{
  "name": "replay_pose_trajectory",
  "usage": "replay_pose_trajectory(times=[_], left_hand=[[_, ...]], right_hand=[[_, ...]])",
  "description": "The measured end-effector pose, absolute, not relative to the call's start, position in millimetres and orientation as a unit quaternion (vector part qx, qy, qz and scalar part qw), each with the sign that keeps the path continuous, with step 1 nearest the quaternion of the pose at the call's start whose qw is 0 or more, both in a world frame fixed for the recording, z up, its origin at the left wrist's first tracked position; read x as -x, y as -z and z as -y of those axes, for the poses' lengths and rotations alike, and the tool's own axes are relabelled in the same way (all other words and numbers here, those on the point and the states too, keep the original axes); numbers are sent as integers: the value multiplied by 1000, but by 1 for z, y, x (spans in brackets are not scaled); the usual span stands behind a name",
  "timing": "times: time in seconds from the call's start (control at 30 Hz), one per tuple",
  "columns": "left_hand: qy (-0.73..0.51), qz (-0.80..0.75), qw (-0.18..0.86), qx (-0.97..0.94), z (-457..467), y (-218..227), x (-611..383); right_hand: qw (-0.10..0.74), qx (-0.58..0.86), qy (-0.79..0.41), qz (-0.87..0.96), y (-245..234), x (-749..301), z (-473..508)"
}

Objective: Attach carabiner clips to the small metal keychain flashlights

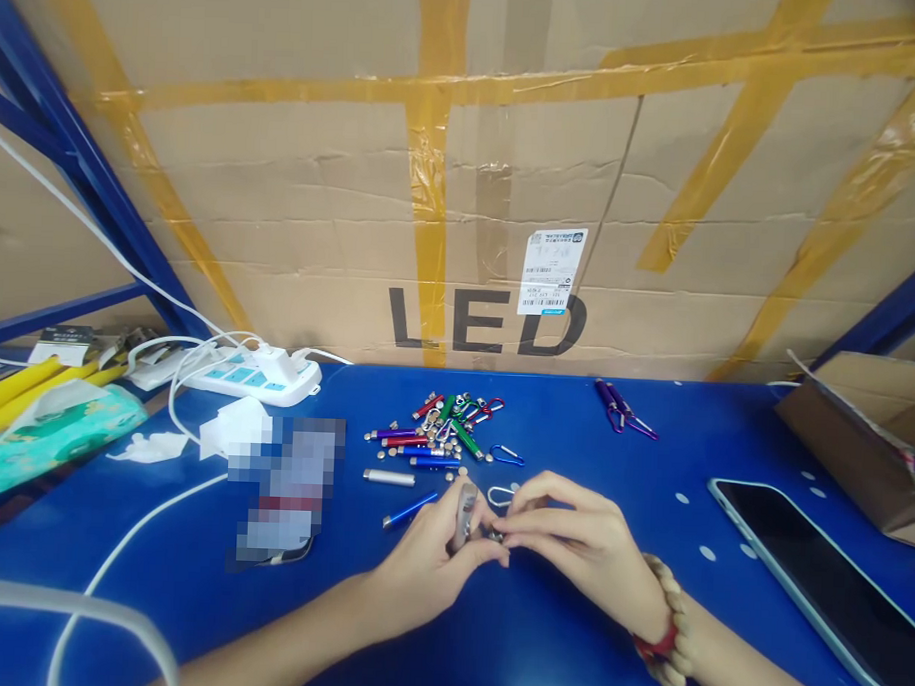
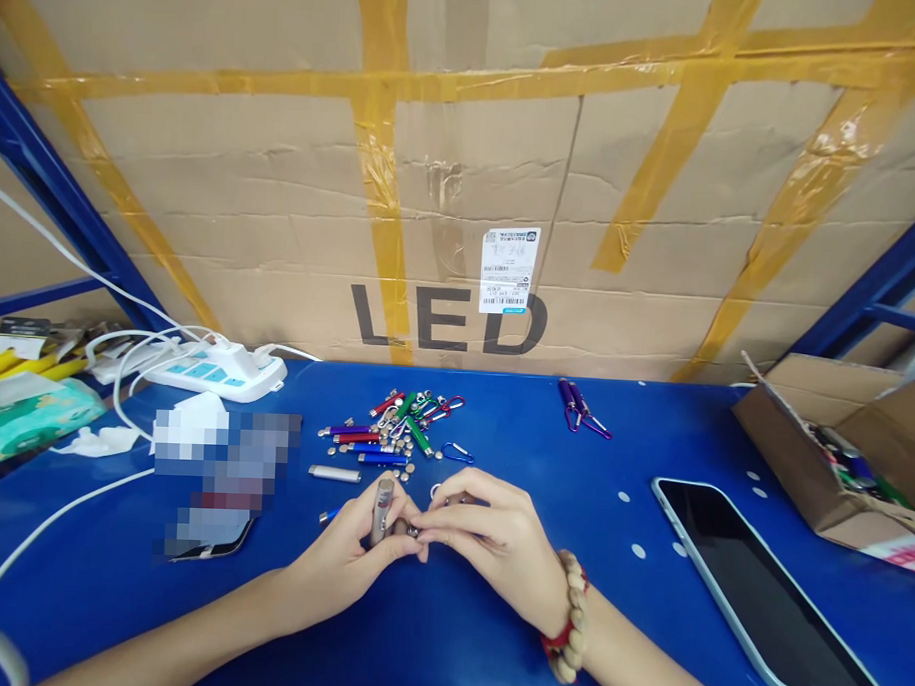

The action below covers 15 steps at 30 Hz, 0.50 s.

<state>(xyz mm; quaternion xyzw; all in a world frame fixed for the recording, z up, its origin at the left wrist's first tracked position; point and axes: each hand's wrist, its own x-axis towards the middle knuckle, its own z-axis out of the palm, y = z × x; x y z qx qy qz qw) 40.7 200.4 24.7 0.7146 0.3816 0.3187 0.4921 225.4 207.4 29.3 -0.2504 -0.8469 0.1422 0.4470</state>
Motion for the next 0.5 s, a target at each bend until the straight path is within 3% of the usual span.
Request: replay_pose_trajectory(times=[0.13, 0.33, 0.5], left_hand=[[-302, -383, 507, -711, -201, -22, -39], [-175, -391, 461, -777, -199, -36, -34], [-141, -366, 458, -797, -198, -38, -33]], right_hand=[[463, 258, -167, 831, -31, -221, -206], [526, 345, -204, 750, -35, -217, -201], [507, 350, -243, 749, -32, -214, -198]])
